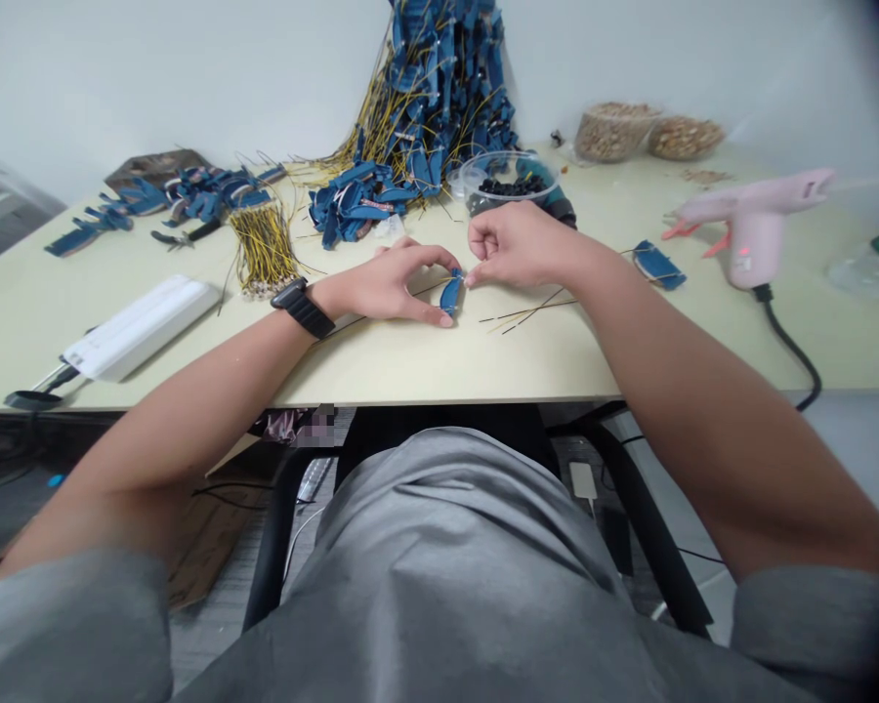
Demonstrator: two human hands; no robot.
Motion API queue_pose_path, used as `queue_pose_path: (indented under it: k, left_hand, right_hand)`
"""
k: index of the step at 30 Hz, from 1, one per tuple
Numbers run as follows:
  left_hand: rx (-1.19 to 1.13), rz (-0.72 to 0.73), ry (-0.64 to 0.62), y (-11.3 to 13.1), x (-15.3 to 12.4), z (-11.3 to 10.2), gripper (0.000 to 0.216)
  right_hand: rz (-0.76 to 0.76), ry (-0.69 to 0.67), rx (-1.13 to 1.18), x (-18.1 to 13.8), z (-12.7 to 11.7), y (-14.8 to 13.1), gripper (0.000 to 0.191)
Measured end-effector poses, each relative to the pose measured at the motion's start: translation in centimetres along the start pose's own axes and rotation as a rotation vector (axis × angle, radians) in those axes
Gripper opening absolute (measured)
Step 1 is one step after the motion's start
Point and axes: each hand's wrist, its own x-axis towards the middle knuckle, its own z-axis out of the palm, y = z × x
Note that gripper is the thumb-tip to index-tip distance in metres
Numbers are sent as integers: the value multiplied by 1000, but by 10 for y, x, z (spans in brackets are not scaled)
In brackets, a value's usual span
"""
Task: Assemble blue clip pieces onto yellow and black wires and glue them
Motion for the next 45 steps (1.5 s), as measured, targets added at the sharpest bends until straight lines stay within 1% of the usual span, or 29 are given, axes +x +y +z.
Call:
queue_pose_path:
  k: [6, 11, 17, 23, 28, 33, 35, 38, 42, 45]
  left_hand:
    - [13, 3, 10, -1, 0, 2, 108]
    - [10, 29, 32, -6, 1, 4, 108]
    - [24, 31, 50, -9, 1, 6, 109]
    - [2, 86, 67, -15, 1, 7, 109]
    - [-27, 114, 63, -17, 1, 3, 112]
    - [-60, 108, 73, -14, -1, -8, 111]
    - [-69, 97, 108, -15, -1, -10, 109]
    - [-102, 82, 199, -17, -1, -10, 99]
    - [-156, 29, 321, -17, 0, -11, 84]
    - [-182, 10, 378, -13, -1, -12, 79]
  right_hand:
    - [14, -35, -4, -3, -4, -6, 44]
    - [26, -37, -17, -3, -4, -7, 46]
    - [32, -45, -23, -4, -7, -11, 43]
    - [43, -44, -20, -5, -8, -13, 43]
    - [49, -45, -57, -3, -8, -7, 36]
    - [23, 16, -94, -6, -14, -11, 19]
    - [24, 33, -105, -7, -16, -12, 12]
    - [36, 38, -114, -7, -16, -12, 6]
    - [30, 42, -130, -8, -15, -11, 13]
    - [29, 47, -146, -8, -15, -13, 17]
